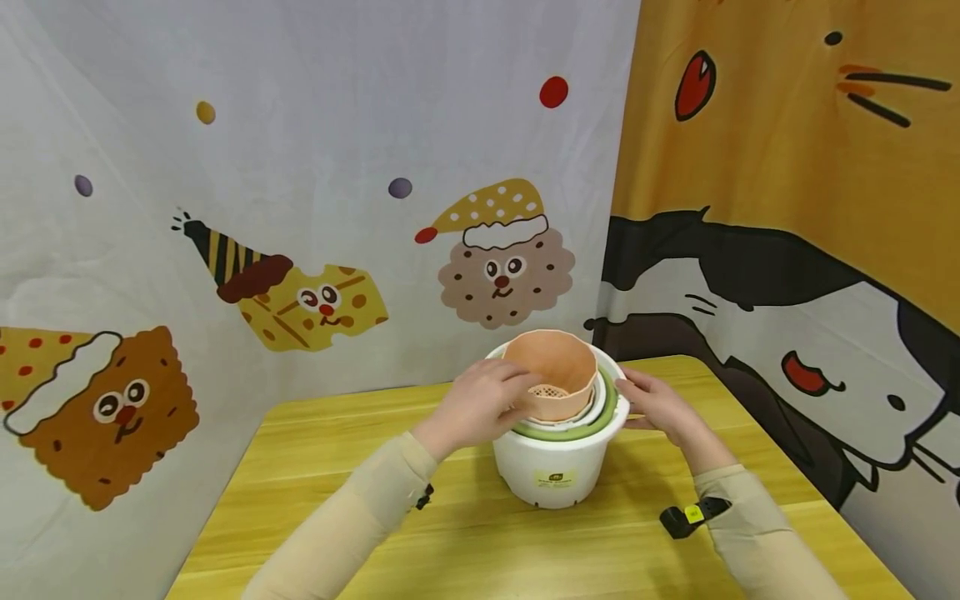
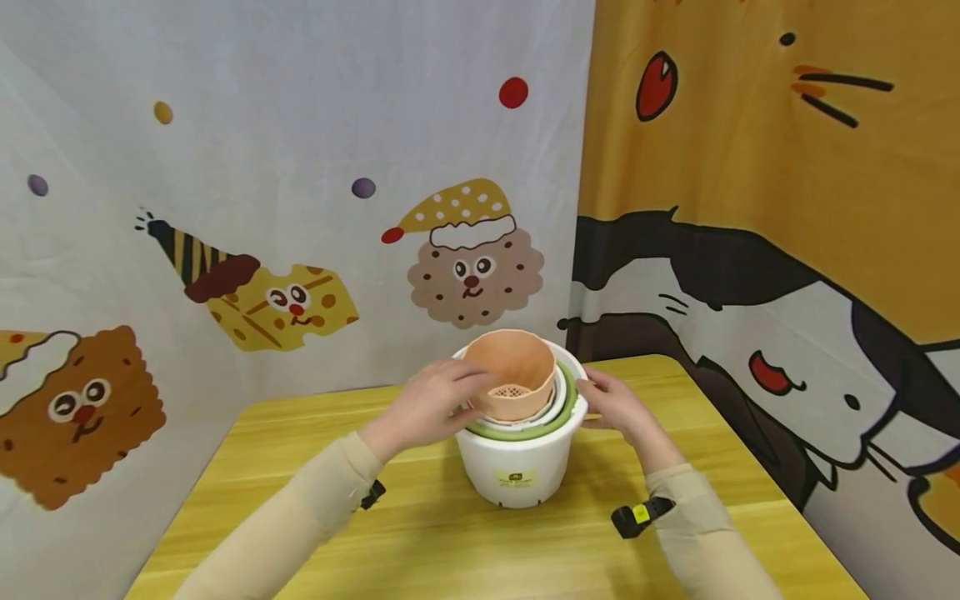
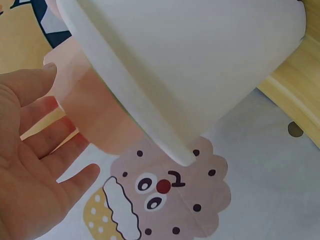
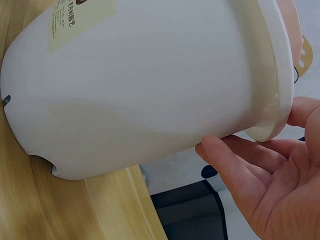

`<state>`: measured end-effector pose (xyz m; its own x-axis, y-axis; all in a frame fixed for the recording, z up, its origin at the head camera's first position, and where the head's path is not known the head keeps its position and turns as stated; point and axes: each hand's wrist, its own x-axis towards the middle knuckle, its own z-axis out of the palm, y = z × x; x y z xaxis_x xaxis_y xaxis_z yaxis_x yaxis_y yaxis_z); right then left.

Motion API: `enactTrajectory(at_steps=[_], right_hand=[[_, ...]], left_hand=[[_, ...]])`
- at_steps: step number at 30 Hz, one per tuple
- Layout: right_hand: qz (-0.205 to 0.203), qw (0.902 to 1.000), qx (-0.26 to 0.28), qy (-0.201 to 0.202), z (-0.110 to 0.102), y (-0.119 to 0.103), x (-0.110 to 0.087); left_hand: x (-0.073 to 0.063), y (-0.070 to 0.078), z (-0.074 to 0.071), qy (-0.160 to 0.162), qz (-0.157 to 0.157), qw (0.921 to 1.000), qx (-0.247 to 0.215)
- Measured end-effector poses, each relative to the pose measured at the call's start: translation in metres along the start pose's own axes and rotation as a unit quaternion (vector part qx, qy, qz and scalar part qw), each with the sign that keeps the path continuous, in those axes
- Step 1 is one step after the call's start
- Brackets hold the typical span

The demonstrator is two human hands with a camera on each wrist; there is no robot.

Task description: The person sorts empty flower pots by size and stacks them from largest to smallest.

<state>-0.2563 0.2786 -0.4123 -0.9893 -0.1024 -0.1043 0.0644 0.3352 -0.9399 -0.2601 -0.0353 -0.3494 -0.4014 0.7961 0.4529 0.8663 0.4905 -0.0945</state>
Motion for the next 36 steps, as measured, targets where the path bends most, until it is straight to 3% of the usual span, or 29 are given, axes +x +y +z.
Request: enactTrajectory(at_steps=[6, 12, 20, 25, 36], right_hand=[[0.007, 0.9999, -0.009, 0.001, 0.002, -0.002, -0.002], [0.015, 0.9997, -0.017, 0.003, 0.002, -0.002, -0.009], [-0.037, 0.9964, -0.075, 0.017, 0.003, 0.003, -0.021], [-0.082, 0.9872, -0.128, 0.049, 0.004, 0.006, -0.029], [-0.155, 0.9541, -0.223, 0.125, 0.001, 0.018, -0.041]], left_hand=[[-0.011, -0.006, -0.007, 0.029, -0.006, 0.9996, -0.005], [-0.023, -0.012, -0.013, 0.015, -0.037, 0.9991, -0.011], [-0.042, -0.019, -0.016, 0.015, -0.086, 0.9957, -0.033], [-0.057, -0.024, -0.015, 0.022, -0.116, 0.9919, -0.046], [-0.106, -0.034, -0.002, 0.054, -0.189, 0.9785, -0.061]])
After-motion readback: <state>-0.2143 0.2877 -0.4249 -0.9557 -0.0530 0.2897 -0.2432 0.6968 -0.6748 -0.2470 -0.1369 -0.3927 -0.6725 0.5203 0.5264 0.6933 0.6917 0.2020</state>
